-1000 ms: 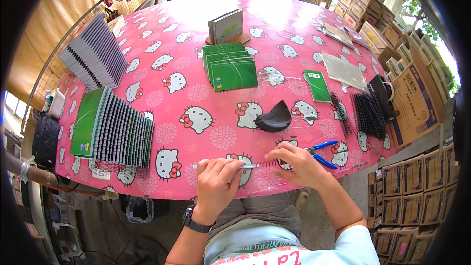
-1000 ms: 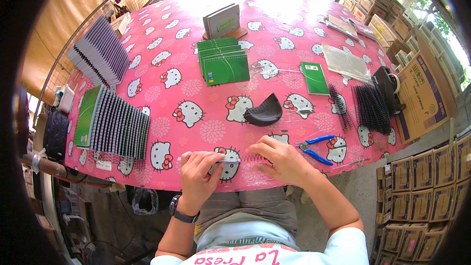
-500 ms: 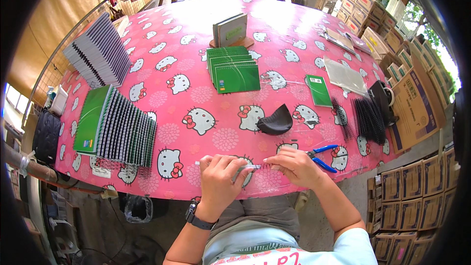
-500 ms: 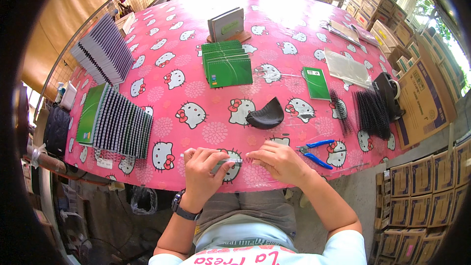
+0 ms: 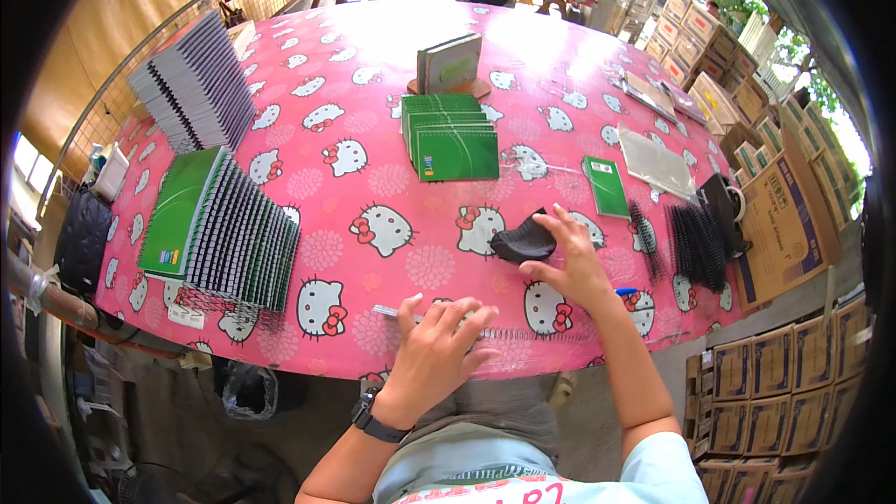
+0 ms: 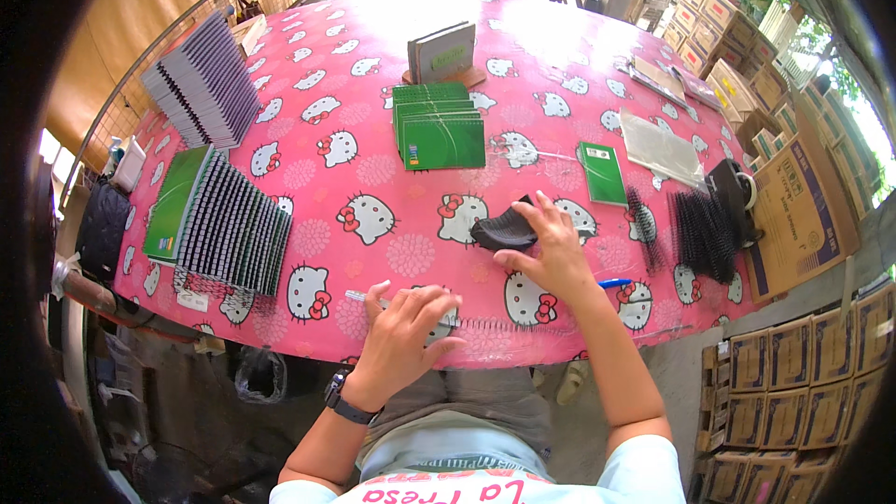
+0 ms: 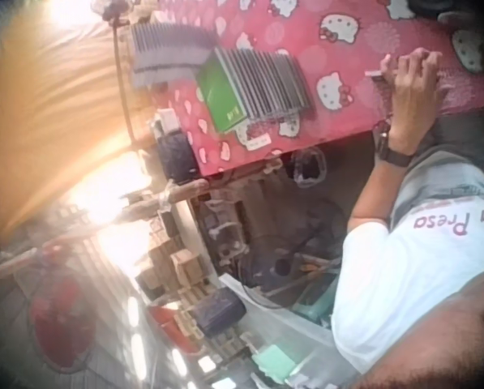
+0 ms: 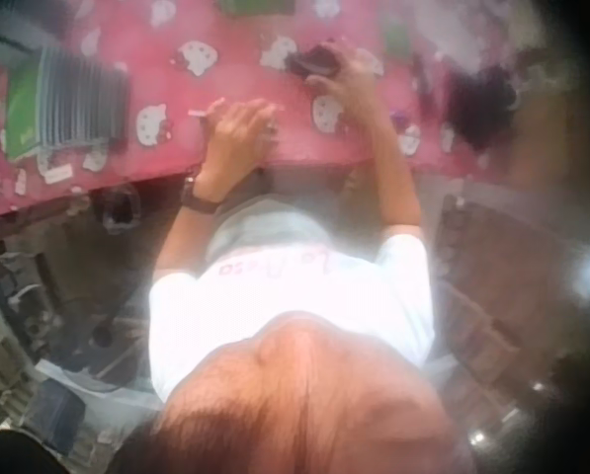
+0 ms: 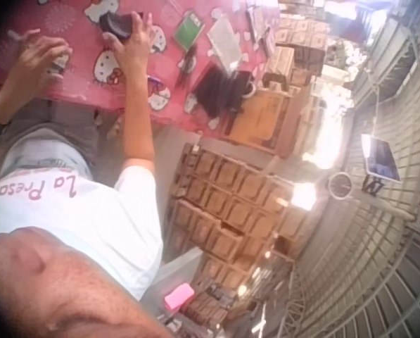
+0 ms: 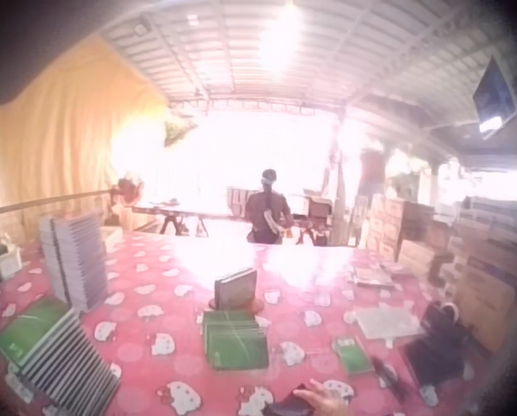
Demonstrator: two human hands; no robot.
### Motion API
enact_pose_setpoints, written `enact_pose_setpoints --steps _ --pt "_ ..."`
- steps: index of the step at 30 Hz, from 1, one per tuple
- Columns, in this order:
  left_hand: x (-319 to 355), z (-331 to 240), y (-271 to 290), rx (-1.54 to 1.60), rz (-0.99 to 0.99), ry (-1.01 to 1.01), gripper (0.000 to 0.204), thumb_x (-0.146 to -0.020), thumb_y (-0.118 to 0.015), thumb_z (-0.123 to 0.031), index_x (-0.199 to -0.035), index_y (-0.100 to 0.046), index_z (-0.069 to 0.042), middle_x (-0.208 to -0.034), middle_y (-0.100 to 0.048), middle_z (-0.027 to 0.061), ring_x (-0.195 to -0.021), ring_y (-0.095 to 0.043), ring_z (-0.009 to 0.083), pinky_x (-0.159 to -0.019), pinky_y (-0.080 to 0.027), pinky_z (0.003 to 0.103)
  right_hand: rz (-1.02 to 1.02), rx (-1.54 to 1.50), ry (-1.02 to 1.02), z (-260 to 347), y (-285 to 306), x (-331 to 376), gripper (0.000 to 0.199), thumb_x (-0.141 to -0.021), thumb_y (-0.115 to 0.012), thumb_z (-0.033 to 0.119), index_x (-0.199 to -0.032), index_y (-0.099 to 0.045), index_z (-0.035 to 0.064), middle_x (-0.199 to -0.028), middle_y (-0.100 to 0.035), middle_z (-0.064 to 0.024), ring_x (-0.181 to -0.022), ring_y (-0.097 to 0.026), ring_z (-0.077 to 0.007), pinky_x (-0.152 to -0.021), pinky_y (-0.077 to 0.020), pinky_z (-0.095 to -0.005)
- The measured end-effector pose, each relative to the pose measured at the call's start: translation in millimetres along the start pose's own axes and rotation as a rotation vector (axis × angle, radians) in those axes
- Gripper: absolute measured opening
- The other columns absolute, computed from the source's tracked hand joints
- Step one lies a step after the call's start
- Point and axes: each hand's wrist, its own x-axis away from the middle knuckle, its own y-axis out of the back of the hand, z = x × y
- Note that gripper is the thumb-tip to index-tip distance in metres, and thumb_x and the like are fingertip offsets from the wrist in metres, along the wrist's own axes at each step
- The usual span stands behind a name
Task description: The person assembles notebooks by threading black plastic spiral spines through the pre-punched holes of green notebook covers and internal paper stacks, then stacking the finished notebooks onto a pile.
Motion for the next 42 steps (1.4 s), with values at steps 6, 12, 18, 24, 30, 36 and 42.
enact_pose_setpoints --steps 6,12,18,24,30,36,42 --pt "-3 3 7 0.029 -0.021 0.012 0.037 -0.074 -0.073 -0.033 -0.105 -0.058 -0.018 -0.103 -0.059 -0.0021 -0.096 -0.056 0.0164 -0.101 -0.021 0.052 0.080 0.062 -0.082 -13 -21 -9 0.047 -0.071 -0.076 0.039 -0.106 -0.065 0.0088 -0.137 -0.046 -0.0174 -0.112 -0.050 -0.0357 -0.095 -0.0415 -0.0466" --pt "2 28 7 -0.021 -0.117 0.093 0.032 -0.061 -0.080 -0.033 -0.082 -0.064 -0.016 -0.084 -0.060 -0.0044 -0.092 -0.057 0.0153 -0.105 -0.017 0.054 0.405 -0.981 -0.075 11 1 14 0.038 -0.077 -0.071 0.034 -0.098 -0.068 0.0029 -0.111 -0.066 -0.0125 -0.103 -0.057 -0.0264 -0.093 -0.0410 -0.0390" --pt "6 36 8 0.018 -0.099 0.053 0.031 -0.057 -0.082 -0.031 -0.078 -0.065 -0.017 -0.078 -0.059 -0.0050 -0.089 -0.058 0.0152 -0.106 -0.017 0.052 0.382 -0.861 -0.052 34 8 22 0.045 -0.078 -0.068 0.043 -0.094 -0.070 0.0011 -0.105 -0.069 -0.0127 -0.099 -0.059 -0.0219 -0.092 -0.0392 -0.0358" --pt "9 35 13 0.036 -0.072 0.029 0.030 -0.060 -0.081 -0.030 -0.080 -0.062 -0.015 -0.081 -0.059 -0.0023 -0.090 -0.056 0.0164 -0.103 -0.022 0.053 0.485 -0.875 -0.018 43 8 16 0.042 -0.078 -0.069 0.039 -0.098 -0.069 0.0026 -0.103 -0.070 -0.0092 -0.096 -0.059 -0.0216 -0.087 -0.0431 -0.0351" --pt "8 43 21 0.235 -0.258 0.071 0.080 -0.060 -0.084 -0.026 -0.130 -0.046 -0.013 -0.104 -0.058 0.0062 -0.099 -0.055 0.0211 -0.091 -0.039 0.039 0.463 -0.669 -0.051 50 -1 6 0.040 -0.079 -0.069 0.035 -0.100 -0.069 0.0007 -0.105 -0.069 -0.0115 -0.097 -0.058 -0.0203 -0.087 -0.0442 -0.0353" --pt "41 69 -8 1.038 -0.192 0.514 0.060 -0.075 -0.079 -0.016 -0.124 -0.045 -0.008 -0.097 -0.057 0.0037 -0.087 -0.057 0.0153 -0.075 -0.047 0.029 0.562 -1.005 0.013 55 -7 6 0.047 -0.083 -0.066 0.041 -0.100 -0.068 -0.0027 -0.108 -0.067 -0.0160 -0.104 -0.058 -0.0230 -0.089 -0.0440 -0.0374" --pt "48 76 -22 0.913 -0.141 0.371 0.028 -0.084 -0.069 -0.007 -0.102 -0.047 -0.006 -0.084 -0.055 0.0016 -0.077 -0.055 0.0087 -0.067 -0.047 0.026 0.531 -1.121 0.010 61 -17 1 0.043 -0.079 -0.071 0.037 -0.099 -0.070 -0.0005 -0.104 -0.069 -0.0142 -0.100 -0.059 -0.0214 -0.089 -0.0441 -0.0364"
